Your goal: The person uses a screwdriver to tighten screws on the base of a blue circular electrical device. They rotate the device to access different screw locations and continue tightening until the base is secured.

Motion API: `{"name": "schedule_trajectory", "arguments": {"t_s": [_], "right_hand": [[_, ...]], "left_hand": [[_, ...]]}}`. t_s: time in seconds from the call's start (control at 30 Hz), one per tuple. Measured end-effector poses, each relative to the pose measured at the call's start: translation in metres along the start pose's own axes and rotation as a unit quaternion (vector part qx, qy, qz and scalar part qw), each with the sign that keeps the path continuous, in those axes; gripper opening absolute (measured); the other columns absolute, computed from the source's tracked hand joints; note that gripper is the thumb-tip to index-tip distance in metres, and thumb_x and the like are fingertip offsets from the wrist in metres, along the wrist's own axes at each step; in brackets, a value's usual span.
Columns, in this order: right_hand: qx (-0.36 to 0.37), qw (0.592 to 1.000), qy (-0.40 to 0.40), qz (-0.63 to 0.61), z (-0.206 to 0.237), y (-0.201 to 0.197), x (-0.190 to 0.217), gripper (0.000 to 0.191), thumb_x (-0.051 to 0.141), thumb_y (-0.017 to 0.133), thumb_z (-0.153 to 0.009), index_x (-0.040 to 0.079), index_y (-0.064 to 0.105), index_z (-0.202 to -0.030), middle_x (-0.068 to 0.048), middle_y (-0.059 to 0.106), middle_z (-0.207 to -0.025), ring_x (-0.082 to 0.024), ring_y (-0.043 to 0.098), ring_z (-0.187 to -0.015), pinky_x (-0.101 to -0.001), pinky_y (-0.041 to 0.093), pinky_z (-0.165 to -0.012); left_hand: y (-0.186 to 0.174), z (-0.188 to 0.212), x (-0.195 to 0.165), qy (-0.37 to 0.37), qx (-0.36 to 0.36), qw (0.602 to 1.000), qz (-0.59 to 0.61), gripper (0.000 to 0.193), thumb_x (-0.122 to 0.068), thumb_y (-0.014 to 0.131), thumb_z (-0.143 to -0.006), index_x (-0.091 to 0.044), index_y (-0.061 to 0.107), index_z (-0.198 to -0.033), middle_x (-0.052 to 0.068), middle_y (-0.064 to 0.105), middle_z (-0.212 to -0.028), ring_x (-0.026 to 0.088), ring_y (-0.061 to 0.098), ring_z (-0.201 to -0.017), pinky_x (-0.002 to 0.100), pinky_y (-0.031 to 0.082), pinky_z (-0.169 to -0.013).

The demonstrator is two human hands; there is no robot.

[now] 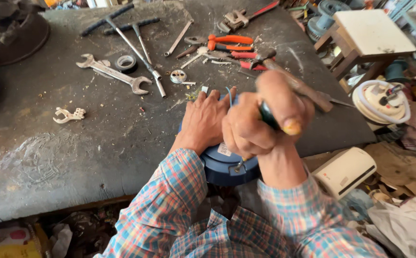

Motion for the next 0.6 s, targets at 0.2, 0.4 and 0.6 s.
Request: {"name": "schedule_trajectory", "arguments": {"t_s": [0.2,0.4,0.6], "right_hand": [[-0.325,0.874,-0.114,0.343,0.060,-0.022,0.024,0.029,0.040,0.054,-0.109,0.013,0.047,-0.105,-0.001,0.041,-0.062,-0.005,0.029,-0.048,-0.0252,0.026,-0.040],[-0.174,0.944,-0.027,0.279,0.006,-0.003,0.004,0.027,0.039,0.055,-0.108,0.016,0.044,-0.101,-0.008,0.043,-0.062,-0.014,0.034,-0.047,-0.0318,0.030,-0.043],[-0.388,0.764,-0.189,0.480,0.030,0.005,0.027,0.027,0.040,0.055,-0.114,0.016,0.045,-0.114,-0.002,0.038,-0.070,-0.010,0.035,-0.049,-0.0248,0.032,-0.046]], "left_hand": [[0.008,-0.010,0.010,-0.031,0.008,0.999,0.029,0.079,-0.051,0.068,-0.081,-0.017,0.048,-0.150,0.016,0.063,-0.119,0.040,0.058,-0.110,0.056,0.048,-0.080],[-0.006,-0.007,0.009,0.015,-0.049,0.999,0.015,0.072,-0.047,0.063,-0.090,-0.015,0.051,-0.154,0.016,0.064,-0.121,0.041,0.060,-0.111,0.056,0.049,-0.077],[-0.008,-0.012,0.013,-0.014,-0.066,0.998,0.018,0.073,-0.045,0.064,-0.078,-0.011,0.058,-0.142,0.019,0.066,-0.113,0.043,0.062,-0.105,0.055,0.051,-0.074]]}}
Point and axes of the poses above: each hand's wrist, its own z-axis away from the middle knuckle, its own y-axis out of the palm, x = y × z, the point moved 9 cm from there along -z, towards the middle knuckle
